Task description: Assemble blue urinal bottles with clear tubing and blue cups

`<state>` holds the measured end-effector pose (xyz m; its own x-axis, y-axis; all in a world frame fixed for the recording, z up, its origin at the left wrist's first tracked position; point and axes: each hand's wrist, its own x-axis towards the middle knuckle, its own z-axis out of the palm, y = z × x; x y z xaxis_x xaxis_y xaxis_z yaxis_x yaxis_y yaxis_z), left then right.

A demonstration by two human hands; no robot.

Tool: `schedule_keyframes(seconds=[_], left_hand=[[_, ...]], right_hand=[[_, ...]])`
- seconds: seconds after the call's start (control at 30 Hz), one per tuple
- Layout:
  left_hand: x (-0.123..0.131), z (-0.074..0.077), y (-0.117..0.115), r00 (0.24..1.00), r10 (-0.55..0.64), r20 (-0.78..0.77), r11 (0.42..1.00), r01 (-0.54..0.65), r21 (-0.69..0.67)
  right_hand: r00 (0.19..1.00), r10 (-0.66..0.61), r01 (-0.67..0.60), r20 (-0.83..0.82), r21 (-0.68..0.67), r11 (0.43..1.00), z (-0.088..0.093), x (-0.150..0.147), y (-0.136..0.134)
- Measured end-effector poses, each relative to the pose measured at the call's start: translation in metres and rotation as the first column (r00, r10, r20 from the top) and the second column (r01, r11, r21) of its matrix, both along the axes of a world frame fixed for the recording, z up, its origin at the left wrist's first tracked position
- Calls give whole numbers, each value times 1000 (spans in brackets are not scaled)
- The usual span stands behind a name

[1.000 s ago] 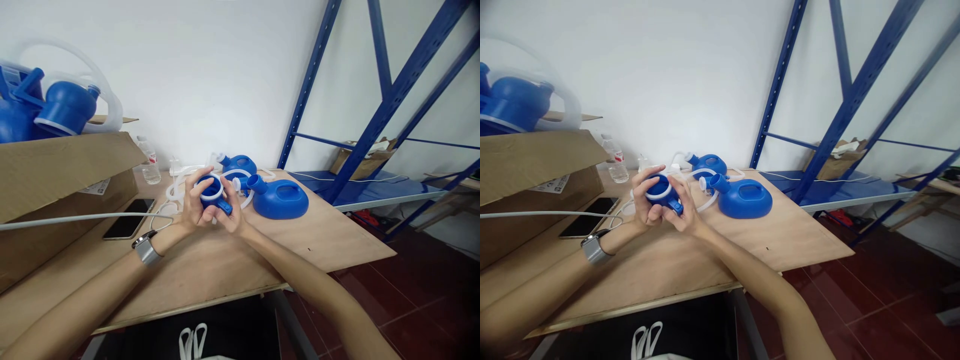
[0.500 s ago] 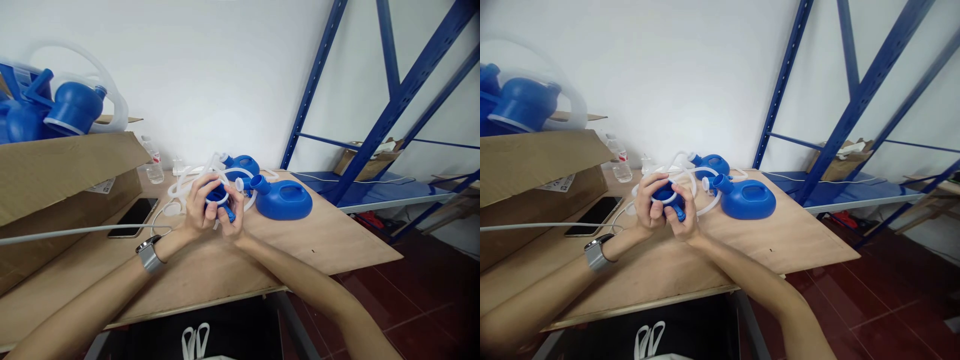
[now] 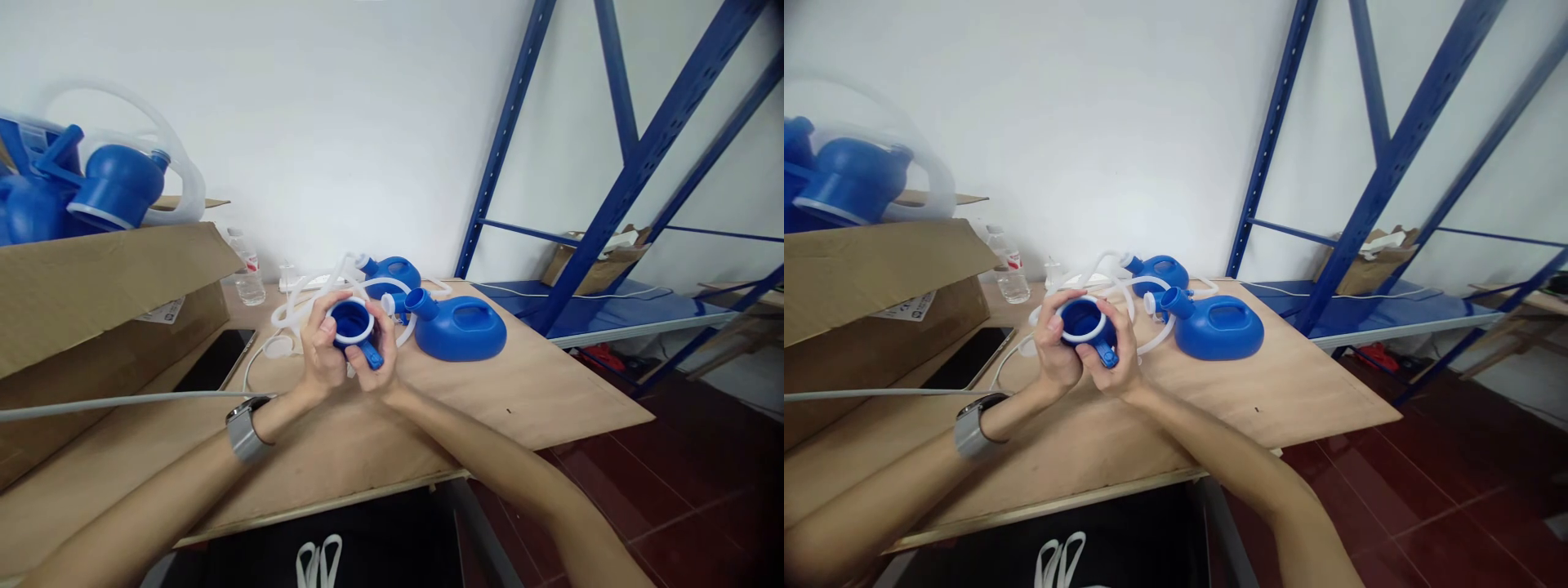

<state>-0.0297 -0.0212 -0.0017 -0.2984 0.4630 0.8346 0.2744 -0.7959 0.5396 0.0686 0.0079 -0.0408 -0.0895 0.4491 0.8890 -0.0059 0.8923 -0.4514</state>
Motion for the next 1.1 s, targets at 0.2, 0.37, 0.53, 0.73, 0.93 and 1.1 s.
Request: schedule_keyframes(seconds=[0.2, 0.37, 0.53, 0.73, 0.93, 1.1], left_hand=[[-30, -5, 4, 963, -225, -148, 974, 222, -39], [-116, -11, 2, 814, 38, -579, 868, -314, -384], [-176, -38, 11, 367, -230, -901, 634, -646, -425], [-182, -45, 13, 356, -197, -914, 713, -588, -382], [-179, -23, 2, 339, -161, -927, 653, -668, -358], [-182, 11, -18, 461, -70, -885, 711, -599, -368]], right_hand=[[995, 55, -57, 88, 12, 998, 10, 5, 6], [966, 102, -140, 240, 151, 979, 31, 20, 15], [851, 185, -267, 491, 102, 958, 37, 26, 24], [824, 198, -243, 530, 16, 970, 31, 25, 32], [862, 209, -196, 462, -76, 978, 33, 27, 37], [901, 196, -153, 388, -139, 978, 34, 29, 40]])
